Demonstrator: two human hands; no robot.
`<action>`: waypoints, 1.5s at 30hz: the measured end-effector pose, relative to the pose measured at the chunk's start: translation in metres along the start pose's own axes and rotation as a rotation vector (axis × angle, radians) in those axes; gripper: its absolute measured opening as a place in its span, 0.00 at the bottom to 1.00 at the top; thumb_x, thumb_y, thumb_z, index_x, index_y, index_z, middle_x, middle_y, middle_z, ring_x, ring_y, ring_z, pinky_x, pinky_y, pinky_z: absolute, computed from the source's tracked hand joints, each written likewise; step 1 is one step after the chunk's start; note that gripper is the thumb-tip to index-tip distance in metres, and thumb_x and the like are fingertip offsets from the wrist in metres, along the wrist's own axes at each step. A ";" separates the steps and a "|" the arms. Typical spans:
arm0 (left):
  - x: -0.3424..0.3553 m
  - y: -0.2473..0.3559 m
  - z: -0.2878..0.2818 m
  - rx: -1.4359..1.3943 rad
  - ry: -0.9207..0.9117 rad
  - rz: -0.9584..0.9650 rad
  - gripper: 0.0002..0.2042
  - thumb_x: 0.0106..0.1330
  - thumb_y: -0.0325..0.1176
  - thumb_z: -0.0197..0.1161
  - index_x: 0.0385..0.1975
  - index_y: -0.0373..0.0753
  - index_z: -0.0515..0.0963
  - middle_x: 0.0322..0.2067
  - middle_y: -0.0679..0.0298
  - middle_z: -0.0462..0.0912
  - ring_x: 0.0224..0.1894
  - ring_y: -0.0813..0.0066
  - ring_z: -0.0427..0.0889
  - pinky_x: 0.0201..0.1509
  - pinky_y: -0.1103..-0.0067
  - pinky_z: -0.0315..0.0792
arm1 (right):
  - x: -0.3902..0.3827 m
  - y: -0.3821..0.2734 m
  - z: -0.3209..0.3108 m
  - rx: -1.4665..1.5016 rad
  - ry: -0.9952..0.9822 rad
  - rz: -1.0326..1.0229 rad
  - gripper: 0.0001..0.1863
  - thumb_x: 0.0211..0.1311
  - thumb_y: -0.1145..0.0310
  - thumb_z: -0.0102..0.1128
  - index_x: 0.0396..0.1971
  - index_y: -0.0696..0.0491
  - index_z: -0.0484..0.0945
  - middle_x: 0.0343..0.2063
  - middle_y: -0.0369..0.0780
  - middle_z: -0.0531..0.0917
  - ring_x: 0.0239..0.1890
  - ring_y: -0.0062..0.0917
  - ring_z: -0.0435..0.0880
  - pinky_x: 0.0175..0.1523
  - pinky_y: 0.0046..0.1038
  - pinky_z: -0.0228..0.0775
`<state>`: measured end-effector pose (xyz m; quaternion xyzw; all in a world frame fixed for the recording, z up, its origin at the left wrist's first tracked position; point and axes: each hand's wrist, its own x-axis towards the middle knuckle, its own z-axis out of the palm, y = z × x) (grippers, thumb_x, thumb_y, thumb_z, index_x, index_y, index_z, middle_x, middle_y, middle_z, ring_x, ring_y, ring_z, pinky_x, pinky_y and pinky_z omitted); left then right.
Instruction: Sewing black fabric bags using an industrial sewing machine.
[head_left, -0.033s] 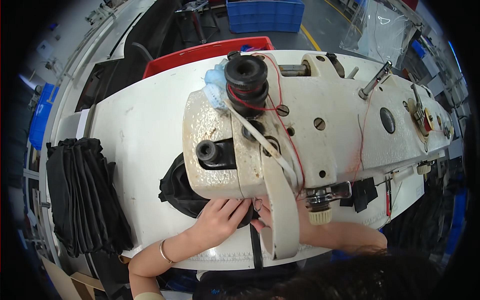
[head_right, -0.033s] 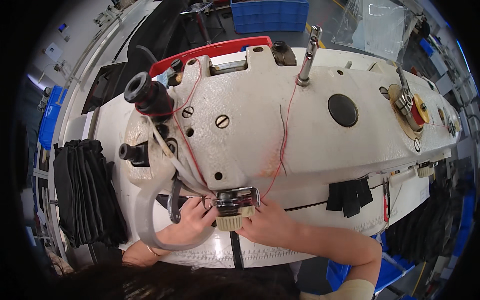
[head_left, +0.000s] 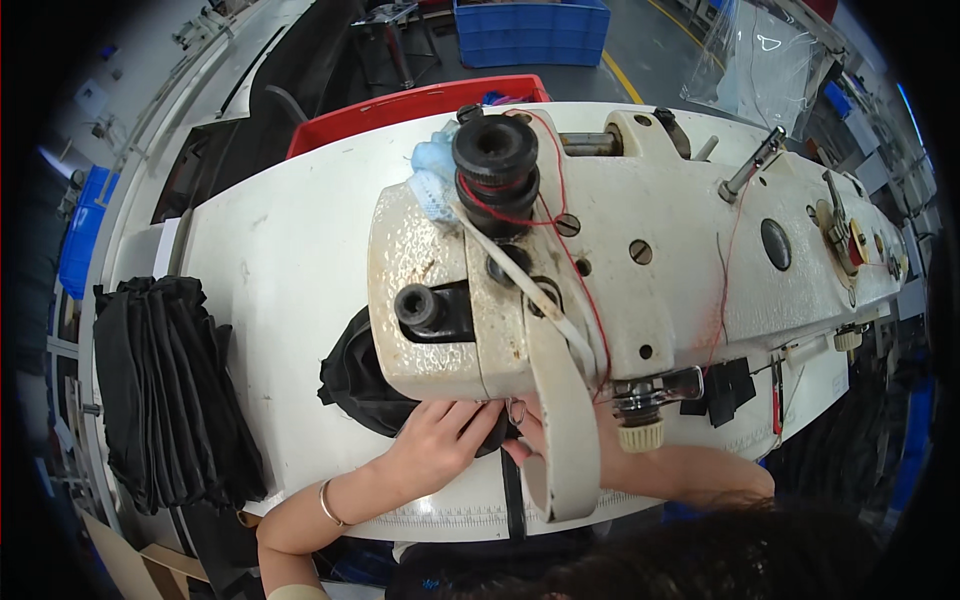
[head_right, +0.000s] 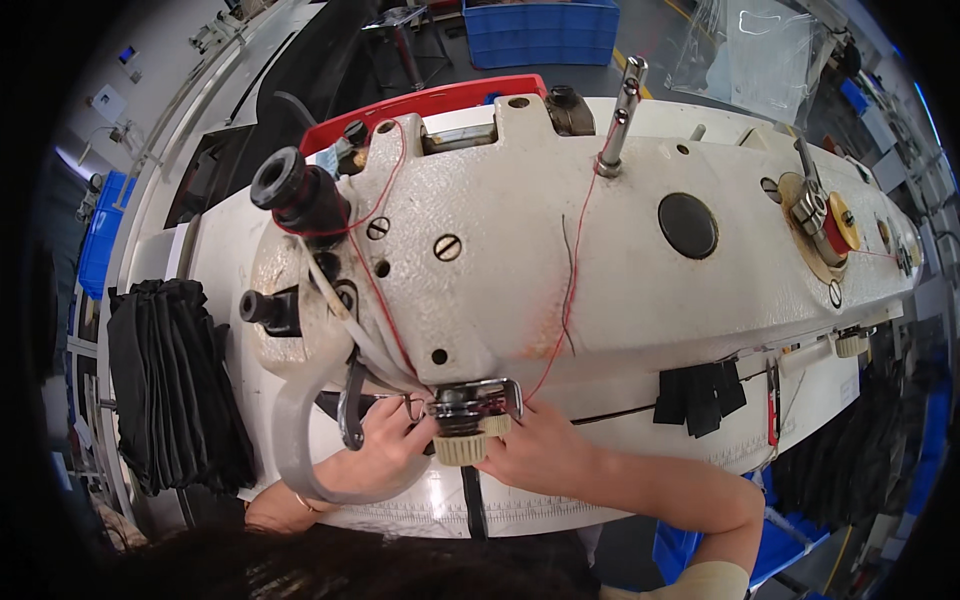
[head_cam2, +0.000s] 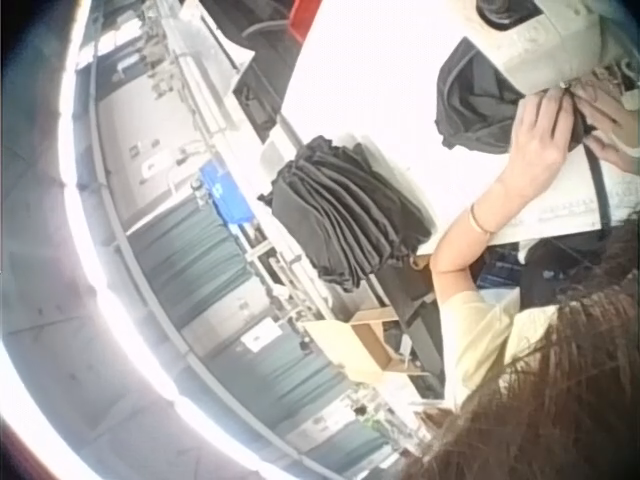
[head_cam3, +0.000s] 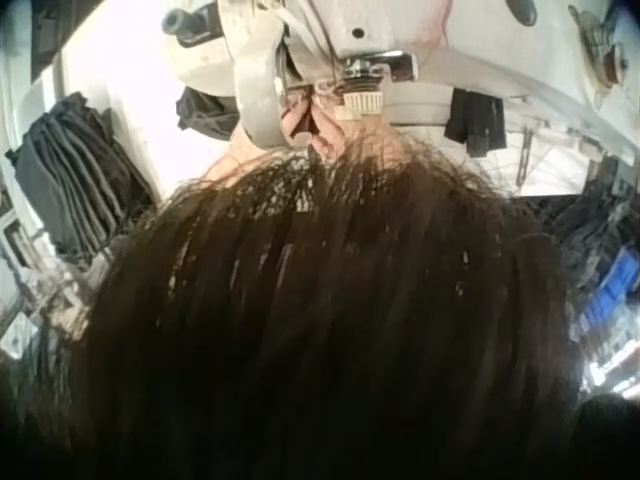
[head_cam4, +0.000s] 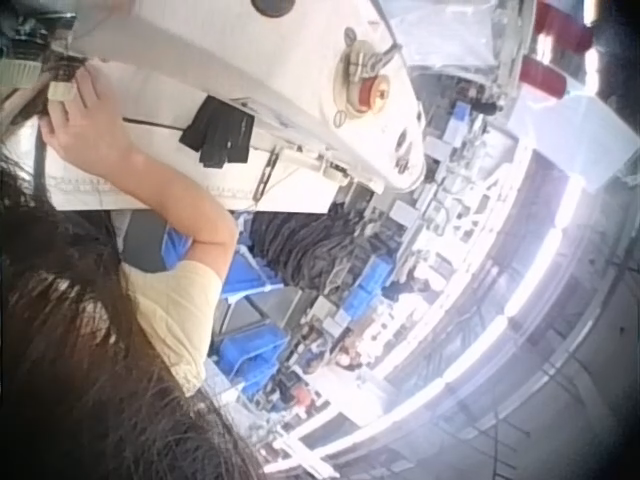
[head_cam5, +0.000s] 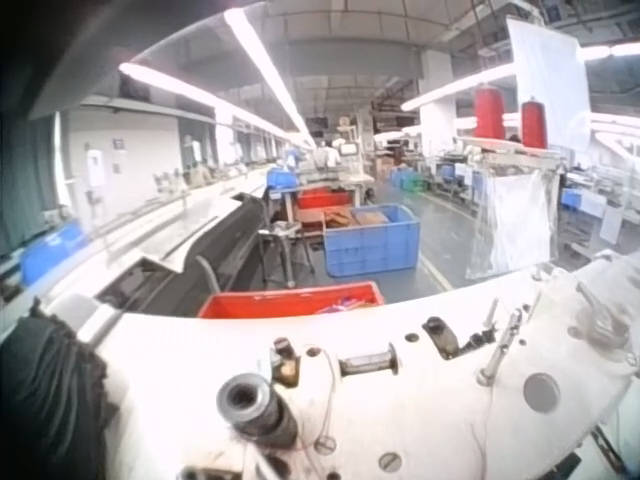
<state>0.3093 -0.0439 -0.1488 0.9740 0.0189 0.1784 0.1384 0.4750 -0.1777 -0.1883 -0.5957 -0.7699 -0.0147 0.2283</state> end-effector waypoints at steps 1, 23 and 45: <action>0.000 0.000 0.000 0.003 0.001 0.000 0.22 0.43 0.25 0.58 0.44 0.30 0.75 0.41 0.53 0.74 0.40 0.61 0.75 0.43 0.71 0.71 | -0.002 0.002 0.000 -0.018 -0.018 -0.047 0.15 0.41 0.57 0.66 0.16 0.53 0.74 0.24 0.40 0.74 0.30 0.32 0.77 0.42 0.34 0.71; 0.002 0.001 -0.001 0.079 -0.009 0.024 0.18 0.46 0.26 0.58 0.41 0.29 0.75 0.40 0.55 0.75 0.44 0.59 0.74 0.46 0.72 0.72 | 0.007 -0.004 -0.015 -0.005 -0.013 -0.021 0.14 0.49 0.60 0.62 0.25 0.56 0.74 0.31 0.43 0.75 0.38 0.36 0.75 0.46 0.37 0.68; 0.015 -0.030 -0.001 -0.526 -0.033 -0.516 0.10 0.55 0.21 0.56 0.38 0.31 0.76 0.34 0.51 0.80 0.36 0.56 0.79 0.41 0.71 0.72 | 0.000 -0.002 -0.006 -0.084 -0.195 -0.097 0.11 0.48 0.62 0.62 0.17 0.53 0.73 0.23 0.36 0.76 0.35 0.30 0.77 0.49 0.34 0.69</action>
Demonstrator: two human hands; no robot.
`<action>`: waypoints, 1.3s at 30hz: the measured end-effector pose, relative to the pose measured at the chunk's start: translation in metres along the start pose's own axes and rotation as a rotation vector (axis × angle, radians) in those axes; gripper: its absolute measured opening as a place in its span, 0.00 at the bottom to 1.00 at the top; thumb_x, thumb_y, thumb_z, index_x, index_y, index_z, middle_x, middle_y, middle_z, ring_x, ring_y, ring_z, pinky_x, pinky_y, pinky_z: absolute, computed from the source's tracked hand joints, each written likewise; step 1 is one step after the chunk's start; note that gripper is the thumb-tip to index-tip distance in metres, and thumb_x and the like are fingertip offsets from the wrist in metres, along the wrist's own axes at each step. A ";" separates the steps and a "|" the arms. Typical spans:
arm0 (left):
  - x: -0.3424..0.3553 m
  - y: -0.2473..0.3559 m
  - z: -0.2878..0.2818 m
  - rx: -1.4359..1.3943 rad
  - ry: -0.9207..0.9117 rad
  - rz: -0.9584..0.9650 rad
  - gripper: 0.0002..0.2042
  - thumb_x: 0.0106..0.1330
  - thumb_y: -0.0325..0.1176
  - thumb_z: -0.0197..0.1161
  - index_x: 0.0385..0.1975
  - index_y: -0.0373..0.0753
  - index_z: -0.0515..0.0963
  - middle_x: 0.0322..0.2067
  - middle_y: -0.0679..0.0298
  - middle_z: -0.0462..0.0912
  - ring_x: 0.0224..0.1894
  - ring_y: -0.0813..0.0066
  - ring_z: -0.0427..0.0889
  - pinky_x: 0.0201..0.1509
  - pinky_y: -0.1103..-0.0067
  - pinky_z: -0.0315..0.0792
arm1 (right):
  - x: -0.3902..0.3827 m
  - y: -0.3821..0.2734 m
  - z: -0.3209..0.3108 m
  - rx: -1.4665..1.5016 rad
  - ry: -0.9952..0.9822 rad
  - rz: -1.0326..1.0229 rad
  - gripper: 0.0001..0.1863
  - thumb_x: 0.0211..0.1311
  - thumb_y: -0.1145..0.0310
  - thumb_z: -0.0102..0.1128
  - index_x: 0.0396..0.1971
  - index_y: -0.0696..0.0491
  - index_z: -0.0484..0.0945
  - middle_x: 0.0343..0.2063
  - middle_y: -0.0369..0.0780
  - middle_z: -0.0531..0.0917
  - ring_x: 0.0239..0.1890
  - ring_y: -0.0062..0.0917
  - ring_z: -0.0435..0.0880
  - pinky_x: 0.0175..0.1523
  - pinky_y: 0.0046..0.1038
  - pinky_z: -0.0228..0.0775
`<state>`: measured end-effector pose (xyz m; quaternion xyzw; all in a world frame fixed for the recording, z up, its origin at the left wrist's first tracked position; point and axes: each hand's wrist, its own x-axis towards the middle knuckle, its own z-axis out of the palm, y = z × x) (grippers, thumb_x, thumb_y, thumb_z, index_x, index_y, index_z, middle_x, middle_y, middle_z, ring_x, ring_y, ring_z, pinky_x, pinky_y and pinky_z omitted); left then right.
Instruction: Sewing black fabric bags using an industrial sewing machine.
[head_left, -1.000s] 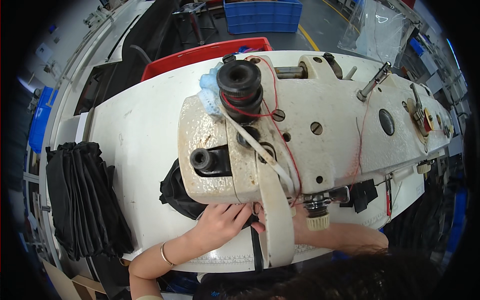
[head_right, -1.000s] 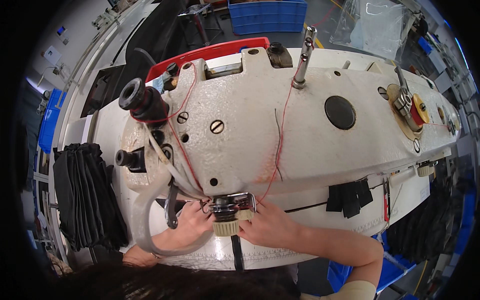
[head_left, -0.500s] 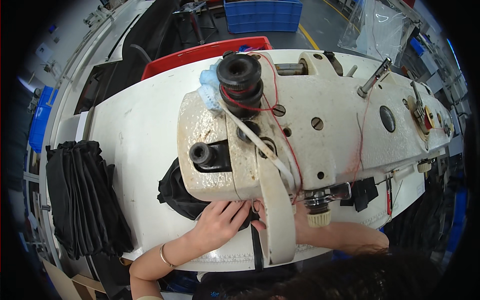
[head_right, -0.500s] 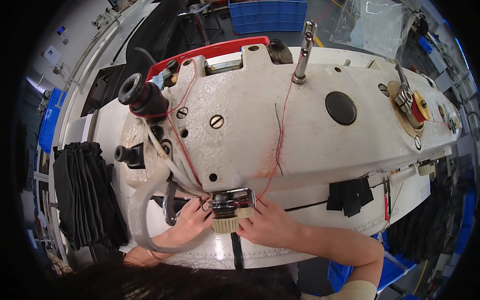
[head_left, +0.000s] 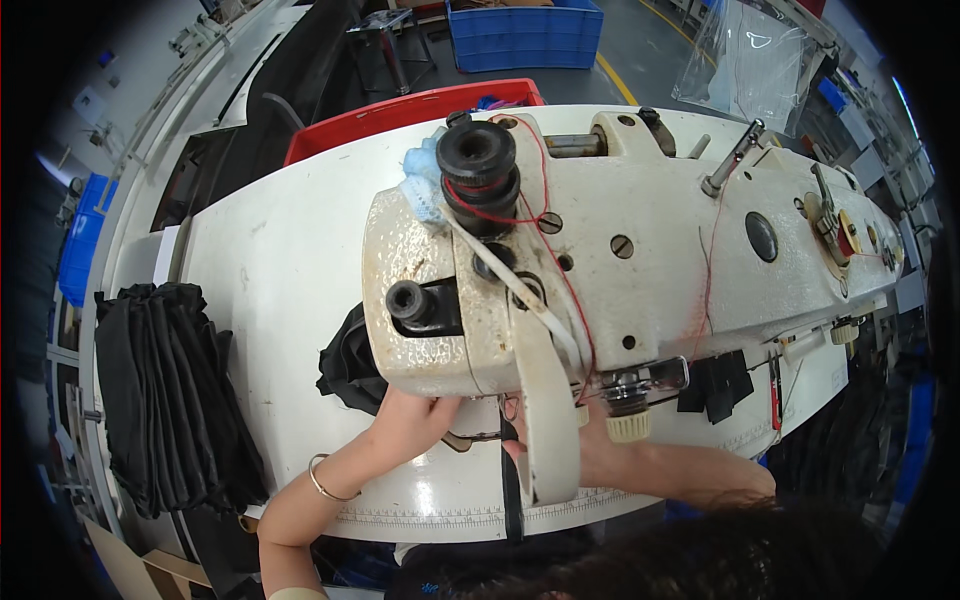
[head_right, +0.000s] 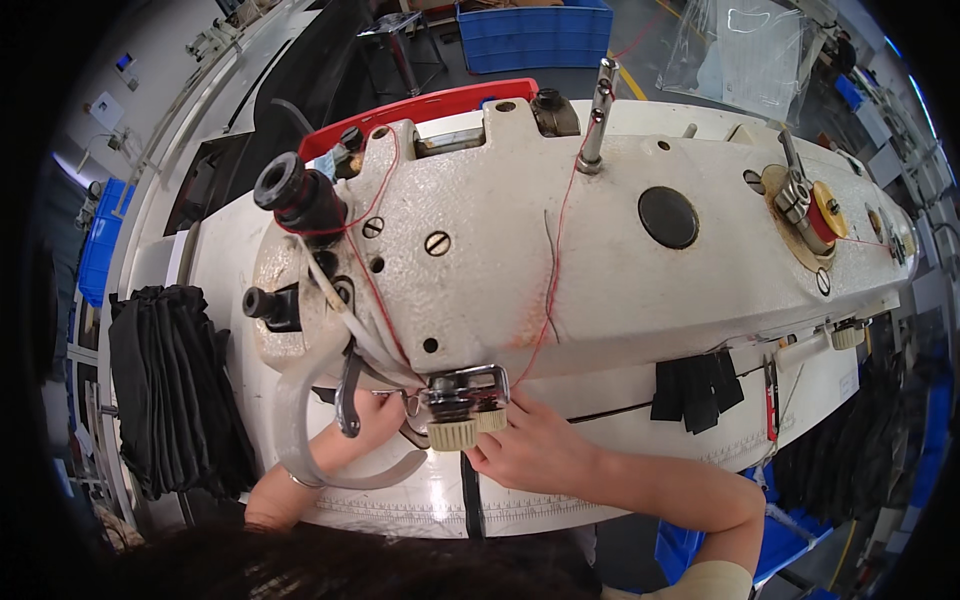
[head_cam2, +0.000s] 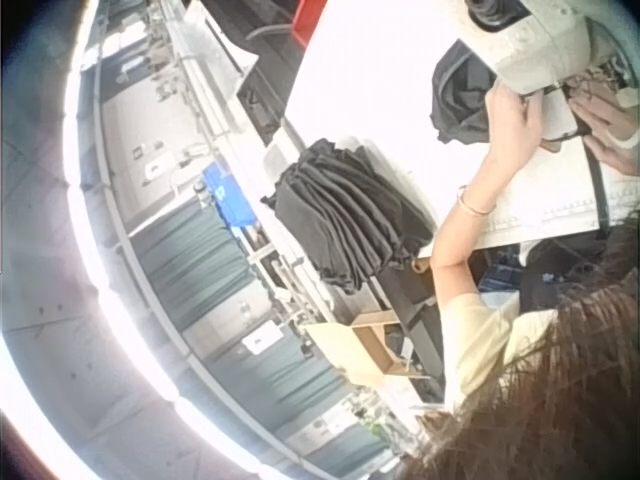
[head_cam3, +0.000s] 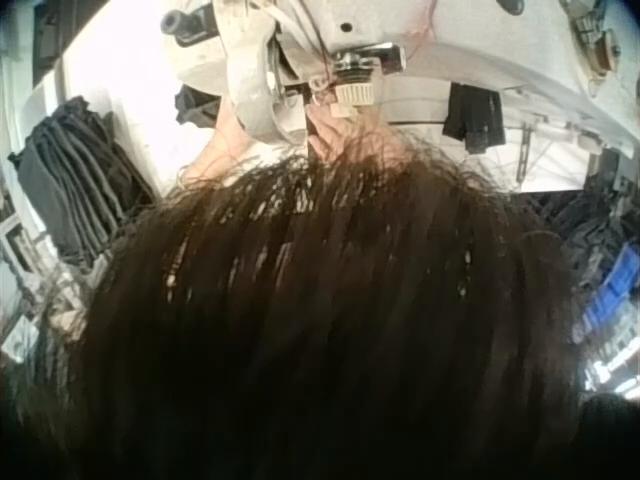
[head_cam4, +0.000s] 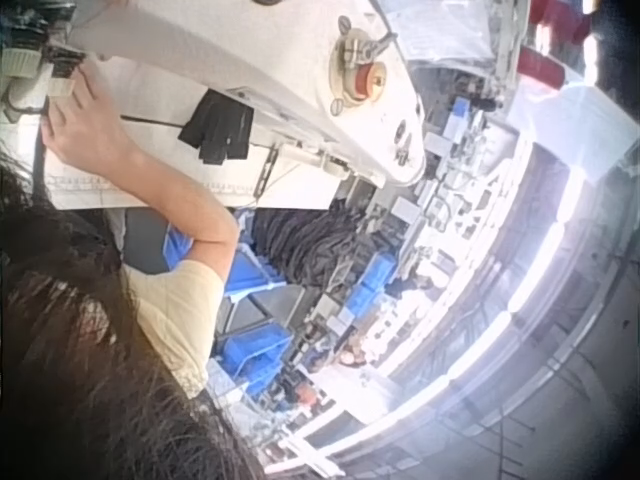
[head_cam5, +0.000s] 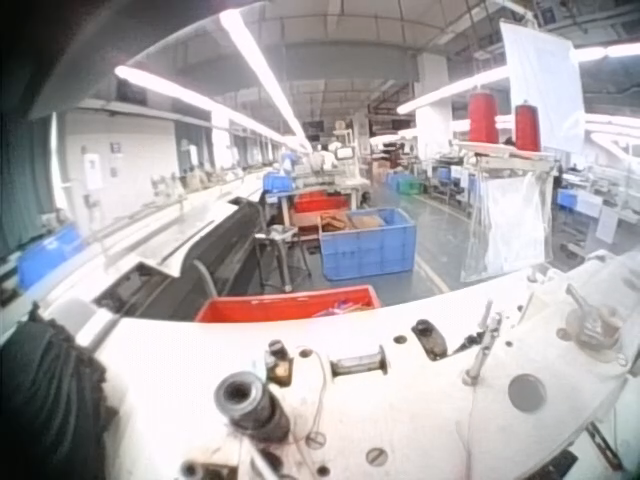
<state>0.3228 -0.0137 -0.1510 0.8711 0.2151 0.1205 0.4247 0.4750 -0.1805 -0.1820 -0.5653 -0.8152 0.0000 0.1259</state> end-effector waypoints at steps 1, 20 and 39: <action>0.002 0.000 -0.001 -0.044 0.060 0.040 0.11 0.55 0.21 0.56 0.39 0.31 0.76 0.34 0.52 0.80 0.37 0.58 0.79 0.41 0.72 0.72 | 0.001 0.000 0.001 -0.012 0.052 -0.028 0.11 0.48 0.62 0.62 0.18 0.53 0.73 0.24 0.36 0.76 0.35 0.31 0.77 0.49 0.34 0.69; -0.021 -0.003 0.006 0.448 0.013 0.465 0.28 0.28 0.23 0.66 0.40 0.33 0.78 0.38 0.53 0.80 0.41 0.55 0.80 0.45 0.66 0.75 | 0.006 -0.001 -0.003 0.000 0.256 -0.041 0.21 0.52 0.60 0.61 0.37 0.65 0.75 0.30 0.44 0.78 0.34 0.34 0.76 0.45 0.33 0.70; -0.020 0.001 0.009 0.476 0.058 0.485 0.21 0.38 0.21 0.57 0.37 0.34 0.81 0.39 0.52 0.80 0.42 0.57 0.80 0.46 0.67 0.74 | 0.009 0.002 -0.020 0.045 0.237 0.030 0.19 0.52 0.61 0.60 0.35 0.64 0.74 0.28 0.43 0.77 0.31 0.32 0.76 0.34 0.30 0.69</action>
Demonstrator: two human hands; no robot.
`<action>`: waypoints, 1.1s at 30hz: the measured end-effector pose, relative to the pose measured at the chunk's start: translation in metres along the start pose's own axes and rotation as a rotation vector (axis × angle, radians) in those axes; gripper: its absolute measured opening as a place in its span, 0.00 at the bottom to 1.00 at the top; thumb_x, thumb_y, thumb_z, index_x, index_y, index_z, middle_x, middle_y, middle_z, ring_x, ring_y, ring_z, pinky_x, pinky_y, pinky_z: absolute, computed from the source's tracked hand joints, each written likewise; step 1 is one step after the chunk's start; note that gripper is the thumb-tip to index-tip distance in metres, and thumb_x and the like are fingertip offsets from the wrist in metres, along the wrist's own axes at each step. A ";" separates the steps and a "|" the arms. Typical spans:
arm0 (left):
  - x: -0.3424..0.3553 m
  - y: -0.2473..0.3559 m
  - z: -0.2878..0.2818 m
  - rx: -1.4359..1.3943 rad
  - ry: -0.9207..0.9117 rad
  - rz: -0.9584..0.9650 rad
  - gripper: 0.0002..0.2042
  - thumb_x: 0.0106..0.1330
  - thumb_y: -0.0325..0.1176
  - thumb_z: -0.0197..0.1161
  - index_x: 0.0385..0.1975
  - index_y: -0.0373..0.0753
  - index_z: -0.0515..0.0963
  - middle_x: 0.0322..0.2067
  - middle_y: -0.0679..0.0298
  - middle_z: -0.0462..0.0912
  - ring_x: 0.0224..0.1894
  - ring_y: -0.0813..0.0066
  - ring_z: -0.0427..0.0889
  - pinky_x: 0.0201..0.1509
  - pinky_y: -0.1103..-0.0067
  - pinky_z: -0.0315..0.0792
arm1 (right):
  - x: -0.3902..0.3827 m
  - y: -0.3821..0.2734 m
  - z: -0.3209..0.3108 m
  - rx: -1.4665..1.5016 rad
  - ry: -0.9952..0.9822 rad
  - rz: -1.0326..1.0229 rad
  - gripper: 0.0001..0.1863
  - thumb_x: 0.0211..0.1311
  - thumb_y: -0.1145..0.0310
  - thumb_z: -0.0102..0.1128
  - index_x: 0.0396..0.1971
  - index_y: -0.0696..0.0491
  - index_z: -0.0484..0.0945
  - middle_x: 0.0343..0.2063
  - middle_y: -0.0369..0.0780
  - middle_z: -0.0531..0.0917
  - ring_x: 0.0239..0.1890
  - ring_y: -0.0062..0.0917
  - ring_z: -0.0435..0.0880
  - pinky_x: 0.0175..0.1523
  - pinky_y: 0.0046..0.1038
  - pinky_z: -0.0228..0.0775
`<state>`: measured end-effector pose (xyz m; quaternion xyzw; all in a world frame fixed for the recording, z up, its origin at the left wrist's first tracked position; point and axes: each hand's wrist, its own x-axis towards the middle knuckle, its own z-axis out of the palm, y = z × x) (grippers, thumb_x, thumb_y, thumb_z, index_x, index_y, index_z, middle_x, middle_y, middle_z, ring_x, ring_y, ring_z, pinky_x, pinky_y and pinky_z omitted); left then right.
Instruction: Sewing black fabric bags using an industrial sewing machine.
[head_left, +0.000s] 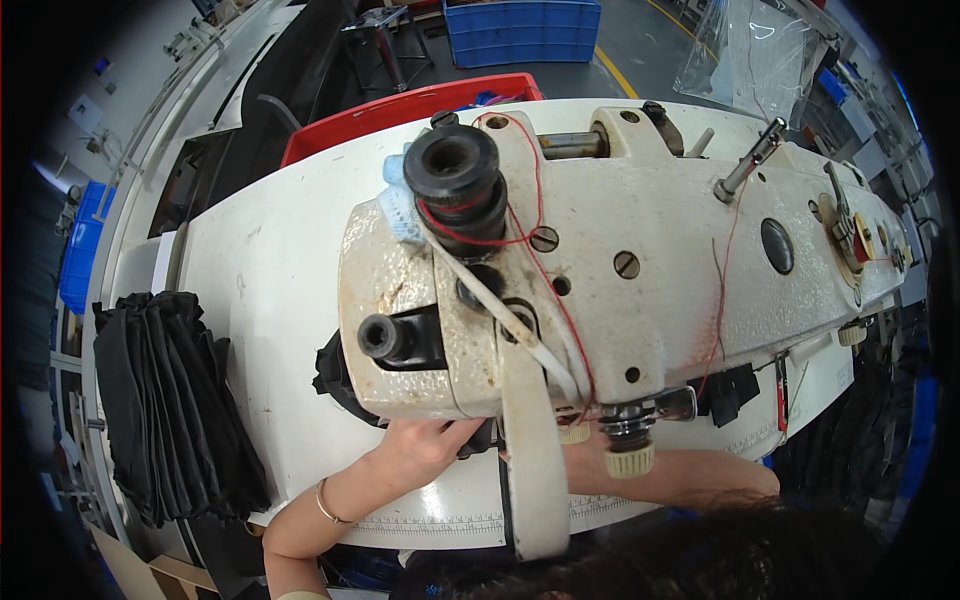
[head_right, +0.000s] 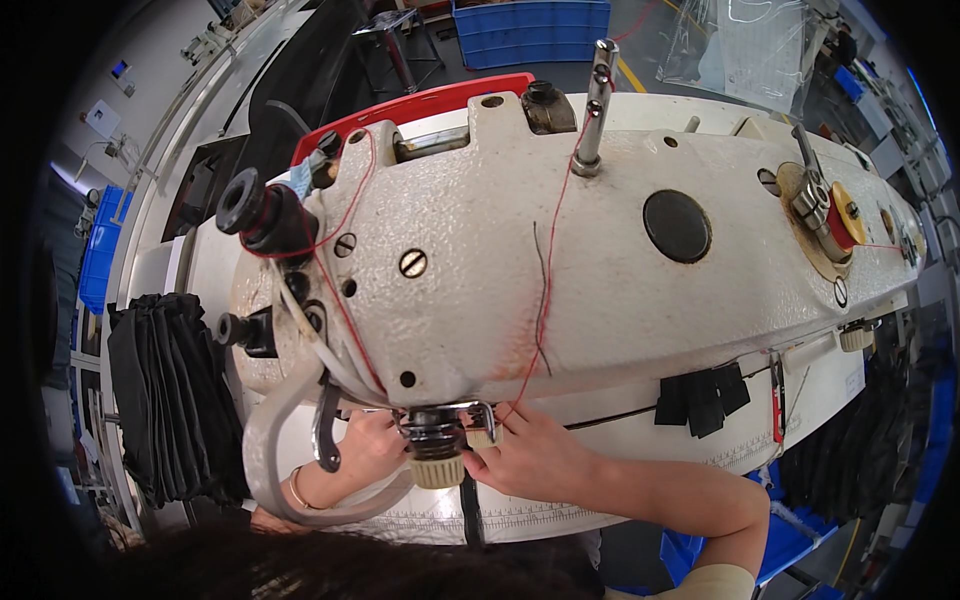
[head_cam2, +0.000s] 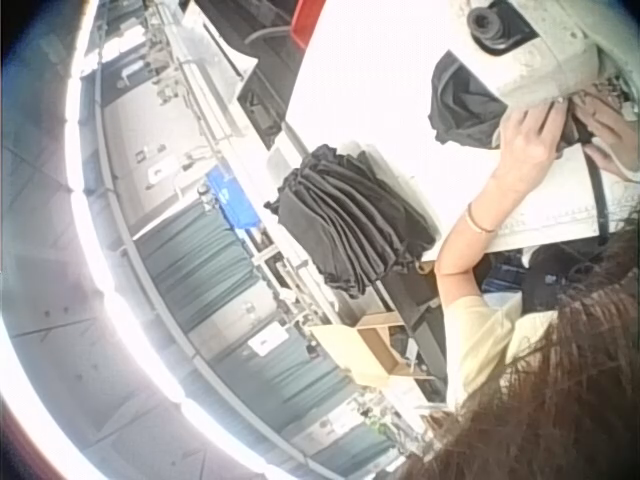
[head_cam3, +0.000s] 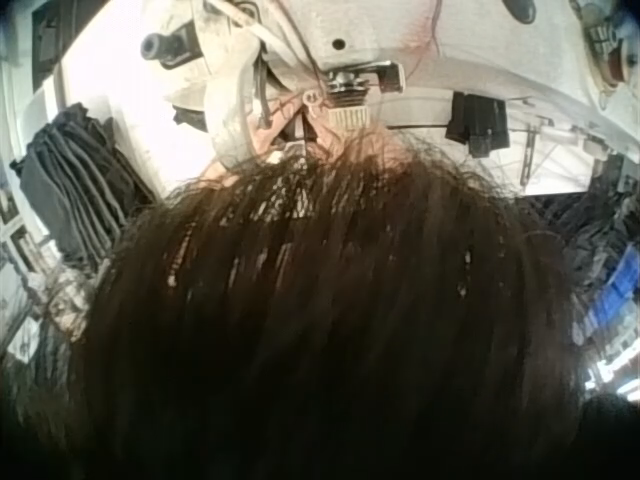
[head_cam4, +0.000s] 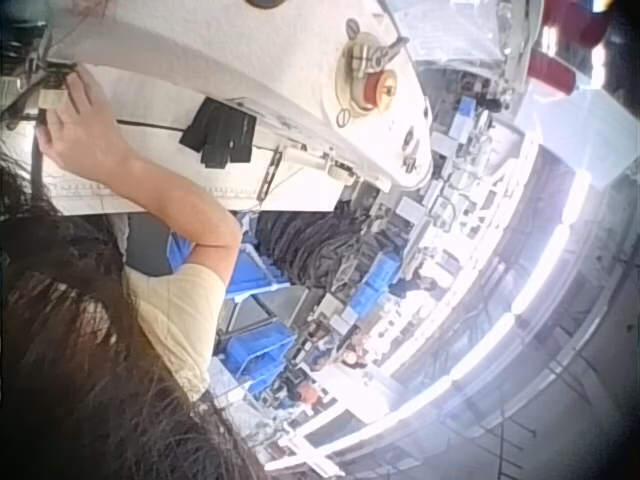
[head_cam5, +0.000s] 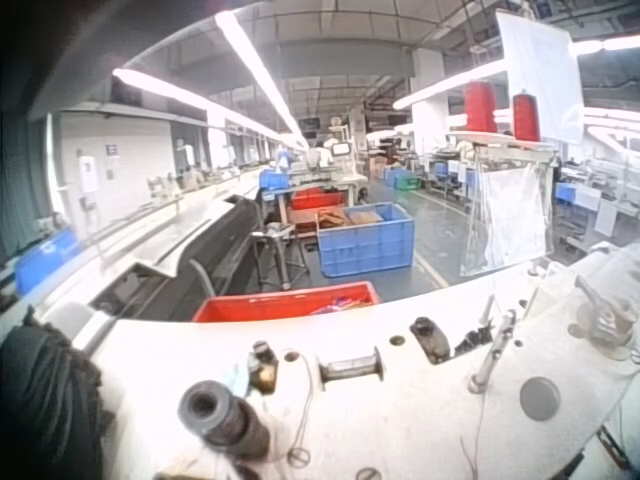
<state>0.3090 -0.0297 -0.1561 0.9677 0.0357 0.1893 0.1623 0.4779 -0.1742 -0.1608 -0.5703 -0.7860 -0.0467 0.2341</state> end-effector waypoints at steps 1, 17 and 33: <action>0.000 0.000 0.000 -0.008 -0.002 -0.001 0.21 0.38 0.21 0.57 0.38 0.35 0.81 0.39 0.53 0.80 0.42 0.57 0.80 0.46 0.67 0.74 | 0.000 0.000 0.000 0.000 0.000 0.000 0.19 0.52 0.61 0.60 0.35 0.64 0.74 0.28 0.43 0.77 0.31 0.32 0.76 0.34 0.30 0.69; 0.004 0.007 -0.002 -0.034 -0.076 -0.010 0.20 0.39 0.23 0.58 0.38 0.31 0.79 0.36 0.53 0.79 0.39 0.58 0.79 0.44 0.68 0.74 | -0.003 0.000 0.001 -0.025 0.011 -0.012 0.22 0.52 0.59 0.61 0.38 0.64 0.73 0.29 0.43 0.77 0.31 0.32 0.76 0.37 0.31 0.69; 0.009 0.000 0.006 0.009 -0.089 -0.063 0.17 0.41 0.24 0.60 0.35 0.31 0.79 0.38 0.53 0.78 0.41 0.56 0.78 0.44 0.65 0.72 | -0.012 0.008 0.022 -0.088 -0.107 -0.033 0.14 0.55 0.66 0.59 0.41 0.54 0.76 0.38 0.38 0.80 0.44 0.26 0.79 0.51 0.29 0.70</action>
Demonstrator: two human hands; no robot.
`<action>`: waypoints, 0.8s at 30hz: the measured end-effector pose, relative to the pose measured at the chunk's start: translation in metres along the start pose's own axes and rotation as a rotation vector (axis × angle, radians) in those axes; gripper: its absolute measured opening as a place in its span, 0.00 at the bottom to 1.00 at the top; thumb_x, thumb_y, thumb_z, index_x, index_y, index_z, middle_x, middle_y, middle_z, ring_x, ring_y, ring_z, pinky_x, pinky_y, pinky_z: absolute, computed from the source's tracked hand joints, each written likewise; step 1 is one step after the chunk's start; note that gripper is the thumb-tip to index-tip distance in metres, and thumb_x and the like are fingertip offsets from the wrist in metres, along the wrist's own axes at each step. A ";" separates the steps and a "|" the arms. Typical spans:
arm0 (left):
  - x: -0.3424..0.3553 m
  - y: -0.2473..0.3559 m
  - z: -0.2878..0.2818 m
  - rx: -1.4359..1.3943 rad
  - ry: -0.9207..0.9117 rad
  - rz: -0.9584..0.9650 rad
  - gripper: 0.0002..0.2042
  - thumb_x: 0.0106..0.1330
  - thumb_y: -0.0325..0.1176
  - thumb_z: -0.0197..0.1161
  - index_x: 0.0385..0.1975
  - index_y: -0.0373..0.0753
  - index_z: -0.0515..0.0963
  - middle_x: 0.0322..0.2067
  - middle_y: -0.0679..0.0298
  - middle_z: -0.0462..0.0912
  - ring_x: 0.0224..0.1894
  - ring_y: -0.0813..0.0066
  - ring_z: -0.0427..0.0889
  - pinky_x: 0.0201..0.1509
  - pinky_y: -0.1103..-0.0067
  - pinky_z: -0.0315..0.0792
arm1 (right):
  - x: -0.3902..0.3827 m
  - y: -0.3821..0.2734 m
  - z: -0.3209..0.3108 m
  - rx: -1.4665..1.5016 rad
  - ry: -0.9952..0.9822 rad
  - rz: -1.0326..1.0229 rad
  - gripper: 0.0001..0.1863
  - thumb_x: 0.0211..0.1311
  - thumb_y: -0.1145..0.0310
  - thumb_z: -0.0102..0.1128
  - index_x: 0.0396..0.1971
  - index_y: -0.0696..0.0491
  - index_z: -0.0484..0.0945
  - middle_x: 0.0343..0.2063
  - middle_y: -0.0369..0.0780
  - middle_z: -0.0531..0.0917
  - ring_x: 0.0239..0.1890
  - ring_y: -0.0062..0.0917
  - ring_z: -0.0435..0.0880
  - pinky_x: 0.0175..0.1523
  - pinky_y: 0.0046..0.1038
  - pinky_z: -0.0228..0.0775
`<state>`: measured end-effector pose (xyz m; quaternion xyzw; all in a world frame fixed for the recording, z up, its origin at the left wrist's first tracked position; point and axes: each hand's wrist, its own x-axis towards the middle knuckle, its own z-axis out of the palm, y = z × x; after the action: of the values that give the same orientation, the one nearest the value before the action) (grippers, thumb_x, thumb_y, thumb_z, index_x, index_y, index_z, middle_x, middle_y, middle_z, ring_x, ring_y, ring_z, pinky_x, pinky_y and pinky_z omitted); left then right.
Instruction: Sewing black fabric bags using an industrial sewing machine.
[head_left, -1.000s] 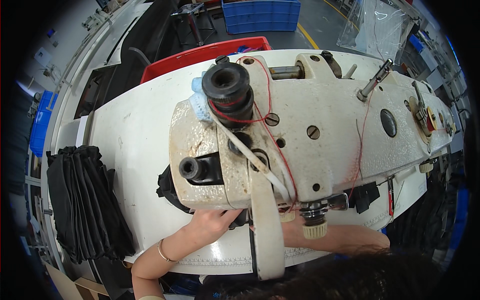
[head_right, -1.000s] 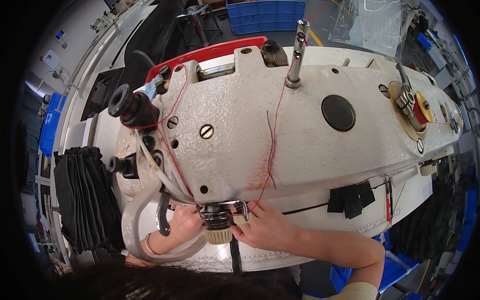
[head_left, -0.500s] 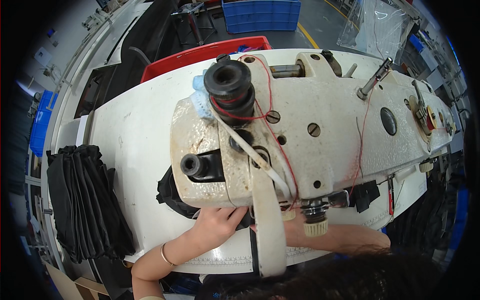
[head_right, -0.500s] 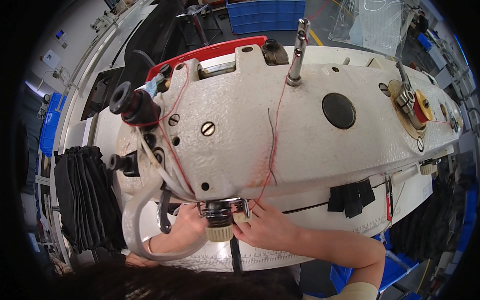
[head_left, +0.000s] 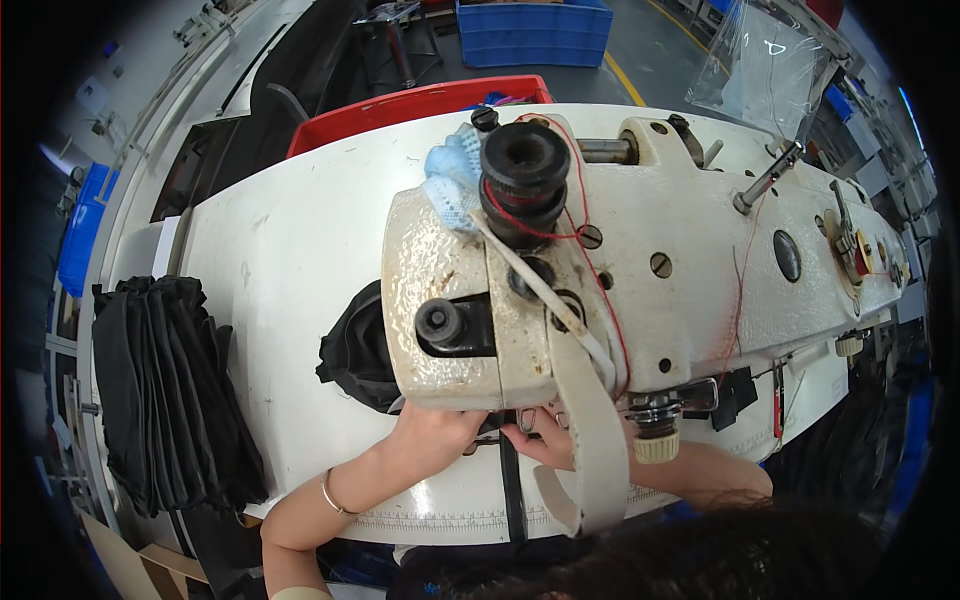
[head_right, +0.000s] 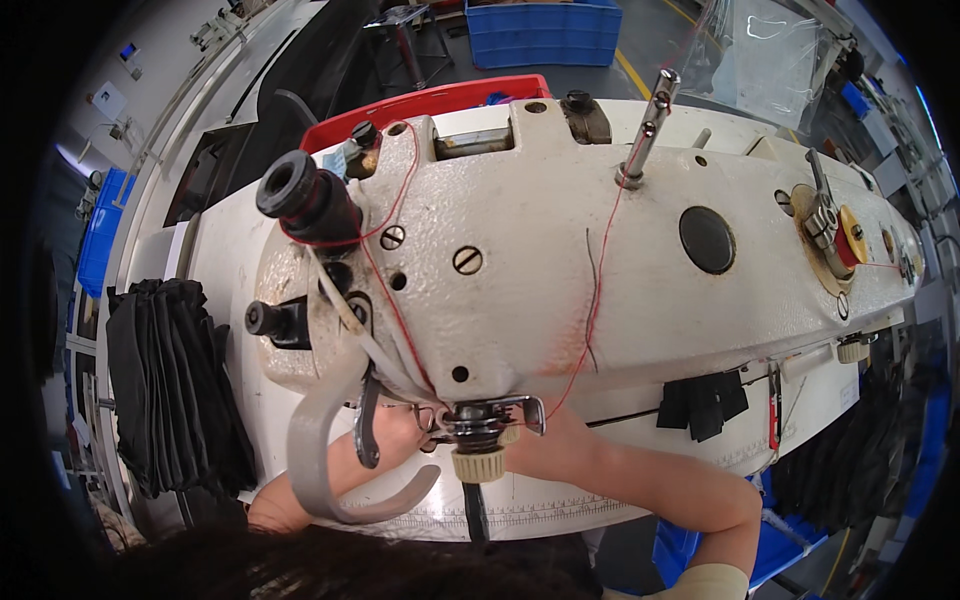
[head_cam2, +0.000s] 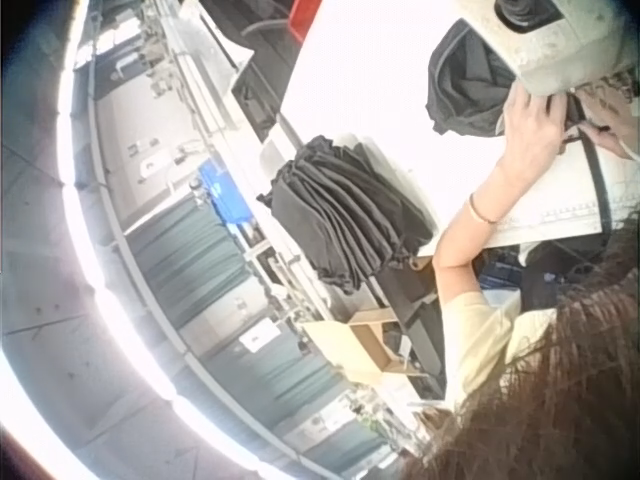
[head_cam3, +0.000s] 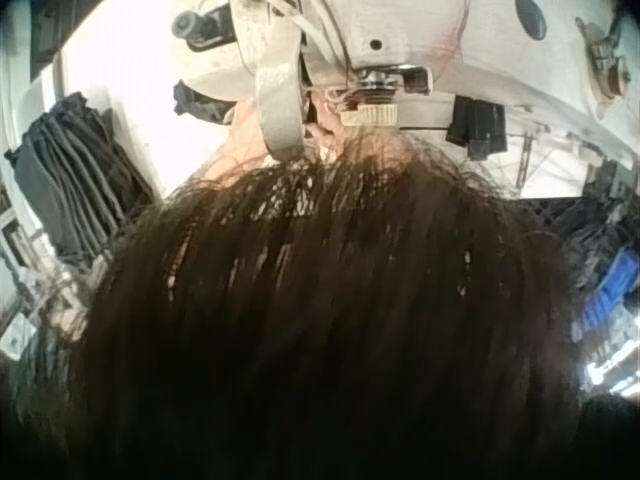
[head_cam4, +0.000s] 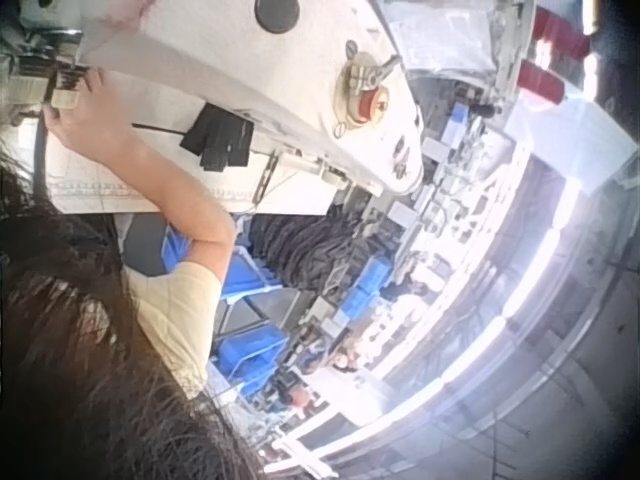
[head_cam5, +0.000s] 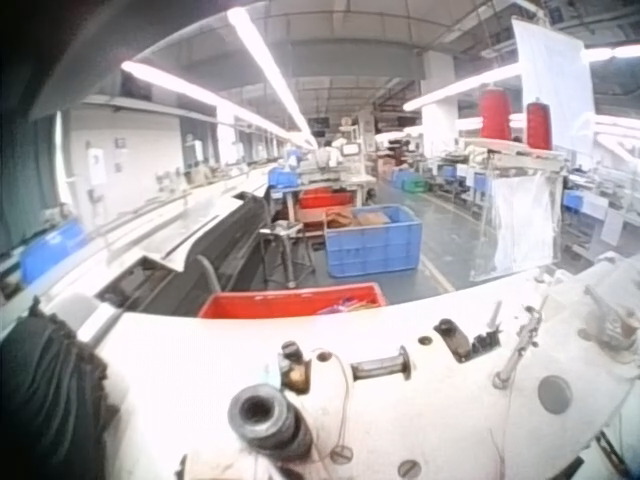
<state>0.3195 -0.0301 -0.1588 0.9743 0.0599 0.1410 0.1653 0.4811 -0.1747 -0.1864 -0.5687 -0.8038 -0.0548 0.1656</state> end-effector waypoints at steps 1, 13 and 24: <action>0.004 -0.001 -0.002 0.034 0.053 0.032 0.17 0.41 0.24 0.60 0.35 0.32 0.79 0.38 0.53 0.78 0.42 0.56 0.78 0.46 0.65 0.72 | 0.001 0.003 0.007 -0.008 0.041 -0.030 0.14 0.55 0.69 0.59 0.43 0.54 0.76 0.40 0.38 0.80 0.45 0.24 0.78 0.53 0.28 0.69; 0.024 0.022 -0.046 -0.294 0.213 -0.112 0.15 0.43 0.23 0.59 0.34 0.33 0.79 0.37 0.55 0.78 0.42 0.57 0.78 0.48 0.65 0.72 | -0.009 0.011 0.020 -1.260 -0.096 -0.463 0.24 0.64 0.67 0.43 0.59 0.57 0.61 0.58 0.42 0.68 0.60 0.27 0.66 0.67 0.30 0.51; 0.016 0.006 -0.028 0.059 0.040 0.032 0.14 0.58 0.22 0.51 0.44 0.35 0.75 0.36 0.51 0.79 0.43 0.60 0.79 0.57 0.68 0.65 | -0.001 0.004 0.015 -0.107 0.024 -0.022 0.20 0.65 0.67 0.41 0.57 0.50 0.65 0.56 0.35 0.70 0.57 0.25 0.69 0.59 0.27 0.65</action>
<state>0.3272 -0.0247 -0.1277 0.9766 0.0519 0.1611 0.1330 0.4821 -0.1700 -0.2011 -0.5673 -0.8038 -0.1062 0.1441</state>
